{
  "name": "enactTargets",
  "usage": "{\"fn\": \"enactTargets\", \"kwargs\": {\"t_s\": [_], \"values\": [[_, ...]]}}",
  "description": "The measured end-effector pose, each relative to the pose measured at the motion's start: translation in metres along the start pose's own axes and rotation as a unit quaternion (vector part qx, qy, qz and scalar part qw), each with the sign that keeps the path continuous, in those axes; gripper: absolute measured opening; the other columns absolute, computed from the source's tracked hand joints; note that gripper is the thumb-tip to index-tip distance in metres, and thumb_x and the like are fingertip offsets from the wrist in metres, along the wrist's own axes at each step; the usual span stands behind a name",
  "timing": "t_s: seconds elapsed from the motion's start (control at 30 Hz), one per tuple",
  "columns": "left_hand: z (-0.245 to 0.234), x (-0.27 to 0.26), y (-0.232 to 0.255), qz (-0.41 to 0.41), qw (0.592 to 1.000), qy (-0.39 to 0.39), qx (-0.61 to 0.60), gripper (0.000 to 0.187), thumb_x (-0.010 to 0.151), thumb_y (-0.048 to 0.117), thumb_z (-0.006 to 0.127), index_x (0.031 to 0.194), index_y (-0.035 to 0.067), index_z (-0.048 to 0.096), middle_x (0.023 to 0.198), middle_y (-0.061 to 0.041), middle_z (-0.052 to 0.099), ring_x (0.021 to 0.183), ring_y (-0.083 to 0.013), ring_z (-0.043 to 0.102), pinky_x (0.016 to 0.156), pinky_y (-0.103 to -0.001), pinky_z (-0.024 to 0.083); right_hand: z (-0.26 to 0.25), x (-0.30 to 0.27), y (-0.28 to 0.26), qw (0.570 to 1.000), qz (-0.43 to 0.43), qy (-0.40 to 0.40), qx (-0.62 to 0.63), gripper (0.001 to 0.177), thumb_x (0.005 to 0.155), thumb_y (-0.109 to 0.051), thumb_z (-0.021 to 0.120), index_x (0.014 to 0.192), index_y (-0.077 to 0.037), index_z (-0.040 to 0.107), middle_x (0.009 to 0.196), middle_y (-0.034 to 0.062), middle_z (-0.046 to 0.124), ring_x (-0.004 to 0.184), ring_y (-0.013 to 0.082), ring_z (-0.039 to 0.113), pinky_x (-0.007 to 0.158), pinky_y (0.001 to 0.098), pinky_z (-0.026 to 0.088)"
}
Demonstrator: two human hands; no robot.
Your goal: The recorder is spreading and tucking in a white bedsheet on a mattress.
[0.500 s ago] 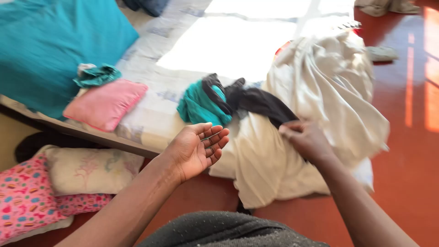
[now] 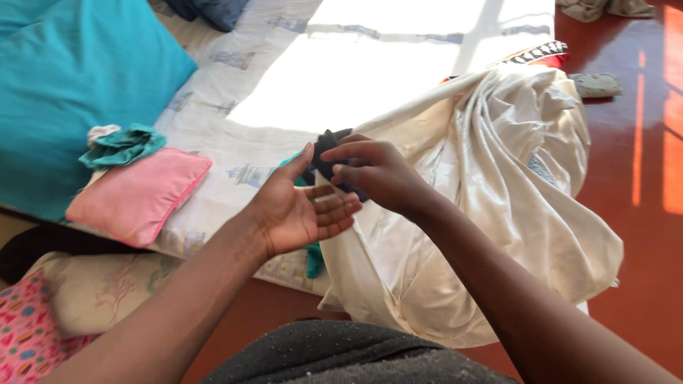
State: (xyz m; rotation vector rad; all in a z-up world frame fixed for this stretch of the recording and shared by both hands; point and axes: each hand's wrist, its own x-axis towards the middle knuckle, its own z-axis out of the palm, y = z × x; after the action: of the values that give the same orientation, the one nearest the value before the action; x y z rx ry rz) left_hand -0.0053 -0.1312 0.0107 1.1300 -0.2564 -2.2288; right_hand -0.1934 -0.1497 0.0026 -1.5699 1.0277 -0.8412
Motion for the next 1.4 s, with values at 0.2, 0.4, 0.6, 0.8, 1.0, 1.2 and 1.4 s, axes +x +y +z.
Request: {"fn": "enactTargets", "kwargs": {"t_s": [0.2,0.4,0.6,0.8,1.0,1.2,1.4], "values": [[-0.007,0.042,0.021,0.014,0.991,0.034,0.129,0.043,0.096,0.038,0.061,0.121,0.004,0.057,0.106,-0.014,0.067,0.100,-0.0210,0.071,0.077,-0.031,0.059,-0.009,-0.001,0.009,0.987,-0.076,0.037,-0.140,0.025,0.083,-0.002,0.066,0.106,0.001,0.078,0.106,0.0046,0.074,0.087,0.0151,0.072,0.074,0.0315,0.061],[-0.019,0.067,0.044,-0.077,0.977,0.084,0.179,0.035,0.102,0.028,0.050,0.123,0.000,0.057,0.105,-0.013,0.067,0.099,-0.0198,0.068,0.077,-0.034,0.057,-0.007,0.003,0.021,0.946,0.211,0.208,0.131,0.036,0.089,-0.036,0.070,0.109,-0.006,0.072,0.088,0.0026,0.077,0.066,0.0083,0.069,0.057,0.0234,0.050],[-0.023,0.055,0.073,-0.163,0.940,-0.005,0.300,0.029,0.102,0.025,0.054,0.121,0.004,0.055,0.103,-0.011,0.068,0.098,-0.0190,0.068,0.076,-0.035,0.055,0.008,0.041,0.050,0.879,0.435,0.192,0.034,0.062,0.085,-0.062,0.070,0.095,-0.001,0.072,0.067,0.0027,0.056,0.048,0.0110,0.045,0.047,0.0276,0.034],[-0.060,0.080,0.104,-0.144,0.958,0.051,0.243,0.025,0.106,0.021,0.047,0.123,0.004,0.050,0.104,-0.012,0.067,0.093,-0.0178,0.069,0.072,-0.032,0.055,0.034,0.054,0.043,0.884,0.294,0.355,0.072,0.037,0.096,-0.039,0.066,0.092,-0.003,0.074,0.075,0.0014,0.067,0.063,0.0107,0.056,0.059,0.0263,0.044],[-0.122,0.138,0.145,0.021,0.980,0.191,-0.041,0.041,0.110,0.018,0.026,0.141,-0.006,0.034,0.118,-0.023,0.069,0.106,-0.0257,0.073,0.091,-0.033,0.063,0.025,-0.002,0.056,0.756,0.137,0.557,0.314,0.029,0.103,-0.027,0.059,0.123,-0.007,0.065,0.113,0.0005,0.069,0.105,0.0125,0.064,0.099,0.0336,0.050],[-0.084,0.130,0.129,-0.126,0.977,0.107,0.133,0.069,0.102,0.027,0.054,0.154,-0.004,0.021,0.142,-0.029,0.050,0.125,-0.0349,0.063,0.096,-0.040,0.061,0.047,-0.037,0.001,0.694,0.098,0.619,0.353,0.047,0.101,-0.037,0.044,0.138,-0.009,0.055,0.129,0.0056,0.069,0.119,0.0214,0.065,0.105,0.0414,0.052],[0.005,0.079,0.086,-0.205,0.950,-0.063,0.226,0.100,0.090,0.053,0.068,0.154,-0.005,0.016,0.141,-0.031,0.044,0.130,-0.0422,0.054,0.102,-0.051,0.053,0.079,-0.048,-0.033,0.787,0.094,0.531,0.300,0.044,0.099,-0.035,0.063,0.127,-0.001,0.067,0.106,0.0098,0.074,0.086,0.0162,0.073,0.075,0.0333,0.063]]}}
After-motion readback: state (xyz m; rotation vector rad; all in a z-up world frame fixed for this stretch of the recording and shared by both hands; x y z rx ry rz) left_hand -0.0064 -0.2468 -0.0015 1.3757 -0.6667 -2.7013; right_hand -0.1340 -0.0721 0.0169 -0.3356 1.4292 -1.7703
